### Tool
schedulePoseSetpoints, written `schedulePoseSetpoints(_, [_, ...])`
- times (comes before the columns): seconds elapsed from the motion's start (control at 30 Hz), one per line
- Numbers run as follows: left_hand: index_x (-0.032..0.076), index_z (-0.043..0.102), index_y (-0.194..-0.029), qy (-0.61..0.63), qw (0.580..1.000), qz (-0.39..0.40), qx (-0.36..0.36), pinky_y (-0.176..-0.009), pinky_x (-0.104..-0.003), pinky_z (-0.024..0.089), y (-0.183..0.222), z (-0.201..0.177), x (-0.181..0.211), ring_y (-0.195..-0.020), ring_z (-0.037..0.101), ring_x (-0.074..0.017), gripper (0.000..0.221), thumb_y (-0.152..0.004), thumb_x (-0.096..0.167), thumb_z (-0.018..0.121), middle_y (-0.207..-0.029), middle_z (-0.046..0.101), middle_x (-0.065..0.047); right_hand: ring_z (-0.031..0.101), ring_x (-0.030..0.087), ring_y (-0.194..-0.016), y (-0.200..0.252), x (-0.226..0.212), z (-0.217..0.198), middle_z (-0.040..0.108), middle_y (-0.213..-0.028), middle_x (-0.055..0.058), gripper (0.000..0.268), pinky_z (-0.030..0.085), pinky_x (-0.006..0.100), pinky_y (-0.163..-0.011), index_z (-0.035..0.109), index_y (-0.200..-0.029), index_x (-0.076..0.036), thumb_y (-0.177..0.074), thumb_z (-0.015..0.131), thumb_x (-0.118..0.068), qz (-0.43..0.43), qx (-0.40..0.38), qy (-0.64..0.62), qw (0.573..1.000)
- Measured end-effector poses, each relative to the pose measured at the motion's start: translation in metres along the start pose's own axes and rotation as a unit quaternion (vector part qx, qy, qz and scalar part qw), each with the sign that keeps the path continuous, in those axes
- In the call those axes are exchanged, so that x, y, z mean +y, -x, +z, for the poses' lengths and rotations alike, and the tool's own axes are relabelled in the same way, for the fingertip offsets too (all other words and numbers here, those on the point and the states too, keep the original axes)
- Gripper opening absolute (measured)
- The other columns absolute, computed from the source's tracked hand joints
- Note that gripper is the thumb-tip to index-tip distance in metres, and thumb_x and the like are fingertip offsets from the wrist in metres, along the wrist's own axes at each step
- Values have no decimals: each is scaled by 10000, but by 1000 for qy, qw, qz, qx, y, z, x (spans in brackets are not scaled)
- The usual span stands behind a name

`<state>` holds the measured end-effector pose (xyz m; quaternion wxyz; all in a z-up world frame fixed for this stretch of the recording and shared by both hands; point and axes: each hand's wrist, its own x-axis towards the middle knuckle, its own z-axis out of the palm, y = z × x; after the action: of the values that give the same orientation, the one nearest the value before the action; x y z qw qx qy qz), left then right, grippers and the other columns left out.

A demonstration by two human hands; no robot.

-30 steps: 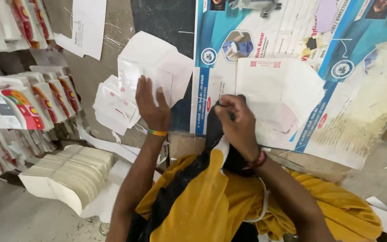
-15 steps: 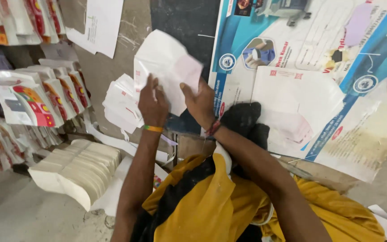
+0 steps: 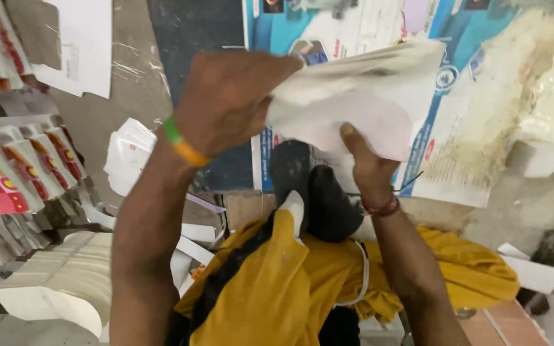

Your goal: Manually folding and gluing paper into envelopes and stacking them.

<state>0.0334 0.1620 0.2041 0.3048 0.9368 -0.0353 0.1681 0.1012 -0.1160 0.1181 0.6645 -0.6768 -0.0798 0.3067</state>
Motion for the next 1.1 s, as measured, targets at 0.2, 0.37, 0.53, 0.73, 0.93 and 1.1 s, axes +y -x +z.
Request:
schedulePoseSetpoints(0.2, [101,749,-1146,5,972,-107,-207,-697,-499,567,17,162,-55,-787,715,-369,407,-784,-49,636,-872,743,-188,662,147,-929,20,87,-11,773,-1031,103,296,360,288,-843,730,-1096,-1,-943,762,-253,139,64,166,974])
schedulePoseSetpoints(0.37, [72,742,-1102,70,966,-132,-213,-734,-502,550,12,184,-62,-868,687,-413,342,-777,1,664,-931,756,-175,727,151,-799,22,50,-16,791,-925,101,301,574,329,-709,749,-1016,1,-891,800,-268,230,45,162,958])
schedulePoseSetpoints(0.53, [147,754,-1163,70,914,-186,-354,-912,-478,541,5,143,-32,-1013,701,-332,436,-802,-46,607,-1022,757,-146,716,253,-732,-4,47,-85,746,-843,159,211,523,376,-694,869,-1029,-200,-893,861,-361,119,-299,517,793])
schedulePoseSetpoints(0.73, [-40,686,-1248,51,997,-5,-51,-1174,-495,438,45,148,16,-1312,604,-343,429,-829,-35,593,-1352,660,-188,681,122,-961,-51,8,-92,740,-1032,80,263,554,309,-838,708,-1108,-37,-1035,689,-289,23,-80,248,965])
schedulePoseSetpoints(0.93, [-23,693,-1190,-54,998,7,9,-1075,-540,509,71,162,20,-1233,602,-420,375,-832,-23,582,-1272,652,-252,674,62,-1076,-68,31,-85,688,-1208,-51,471,551,267,-927,531,-1319,-173,-937,741,-349,144,-111,-66,981])
schedulePoseSetpoints(1.1, [-37,753,-1114,-105,989,-47,89,-1023,-479,607,77,191,16,-1046,706,-335,266,-876,-47,635,-1108,716,-165,731,145,-830,-69,49,-96,751,-964,60,314,602,299,-766,731,-1119,-40,-879,798,-231,42,-94,255,962])
